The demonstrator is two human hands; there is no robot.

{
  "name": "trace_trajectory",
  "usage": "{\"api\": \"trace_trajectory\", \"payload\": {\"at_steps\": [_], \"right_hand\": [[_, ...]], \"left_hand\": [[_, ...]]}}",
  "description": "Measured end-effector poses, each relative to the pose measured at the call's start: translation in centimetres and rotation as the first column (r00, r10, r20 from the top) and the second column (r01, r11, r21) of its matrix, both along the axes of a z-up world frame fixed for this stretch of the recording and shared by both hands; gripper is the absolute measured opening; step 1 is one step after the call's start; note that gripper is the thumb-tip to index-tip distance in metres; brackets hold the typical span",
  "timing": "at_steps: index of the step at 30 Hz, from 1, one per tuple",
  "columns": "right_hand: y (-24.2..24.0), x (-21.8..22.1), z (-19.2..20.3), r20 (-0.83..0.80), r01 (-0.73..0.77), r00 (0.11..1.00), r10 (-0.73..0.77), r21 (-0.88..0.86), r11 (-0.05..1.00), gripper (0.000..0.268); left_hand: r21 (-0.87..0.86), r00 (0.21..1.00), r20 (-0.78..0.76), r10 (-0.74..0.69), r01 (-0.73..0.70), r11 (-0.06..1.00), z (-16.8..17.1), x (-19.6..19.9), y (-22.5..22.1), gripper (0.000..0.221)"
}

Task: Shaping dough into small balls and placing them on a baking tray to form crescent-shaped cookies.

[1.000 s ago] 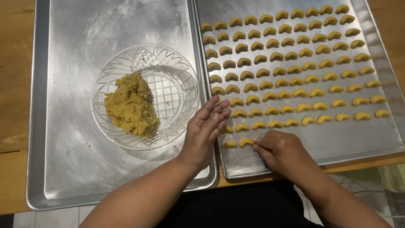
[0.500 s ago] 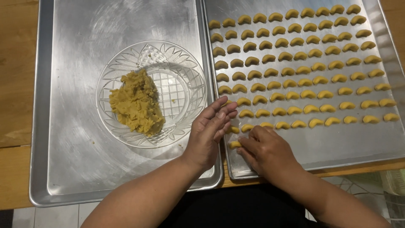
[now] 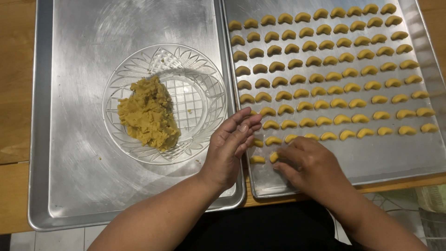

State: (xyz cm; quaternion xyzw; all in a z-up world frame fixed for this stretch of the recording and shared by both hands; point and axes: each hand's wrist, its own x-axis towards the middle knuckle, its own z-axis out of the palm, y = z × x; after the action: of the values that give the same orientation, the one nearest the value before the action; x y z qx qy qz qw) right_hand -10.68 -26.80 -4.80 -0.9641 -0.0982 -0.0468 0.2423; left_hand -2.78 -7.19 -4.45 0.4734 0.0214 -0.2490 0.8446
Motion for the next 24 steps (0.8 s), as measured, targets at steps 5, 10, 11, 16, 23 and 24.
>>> {"api": "trace_trajectory", "payload": {"at_steps": [5, 10, 11, 16, 23, 24], "right_hand": [[-0.4, -0.4, -0.1, -0.12, 0.054, 0.991, -0.062, -0.074, 0.996, 0.025], [0.0, -0.4, -1.0, -0.093, 0.08, 0.992, -0.088, -0.089, 0.993, 0.021], [0.0, -0.4, -1.3, -0.086, 0.076, 0.993, -0.085, -0.101, 0.992, 0.021], [0.1, -0.2, -1.1, -0.1, 0.081, 0.991, -0.092, -0.112, 0.99, 0.02], [0.6, -0.2, 0.4, -0.098, 0.1, 0.989, -0.109, -0.098, 0.99, 0.025], [0.0, -0.5, -0.3, -0.088, 0.09, 0.991, -0.098, -0.096, 0.991, 0.025]], "left_hand": [[0.003, 1.0, 0.01, -0.008, 0.008, 1.0, 0.0, 0.0, -0.1, 0.067], [0.015, 1.0, 0.007, -0.002, 0.001, 1.0, -0.3, 0.2, -0.2, 0.066], [0.013, 1.0, 0.002, 0.001, -0.001, 1.0, -0.2, 0.2, -0.2, 0.065], [0.003, 1.0, 0.011, -0.016, 0.016, 1.0, -0.3, 0.2, 0.0, 0.066], [-0.057, 1.0, 0.013, -0.009, 0.01, 0.998, 0.8, -0.3, 0.2, 0.064], [-0.056, 1.0, 0.023, 0.002, -0.001, 0.998, 1.5, -0.2, 0.6, 0.064]]}}
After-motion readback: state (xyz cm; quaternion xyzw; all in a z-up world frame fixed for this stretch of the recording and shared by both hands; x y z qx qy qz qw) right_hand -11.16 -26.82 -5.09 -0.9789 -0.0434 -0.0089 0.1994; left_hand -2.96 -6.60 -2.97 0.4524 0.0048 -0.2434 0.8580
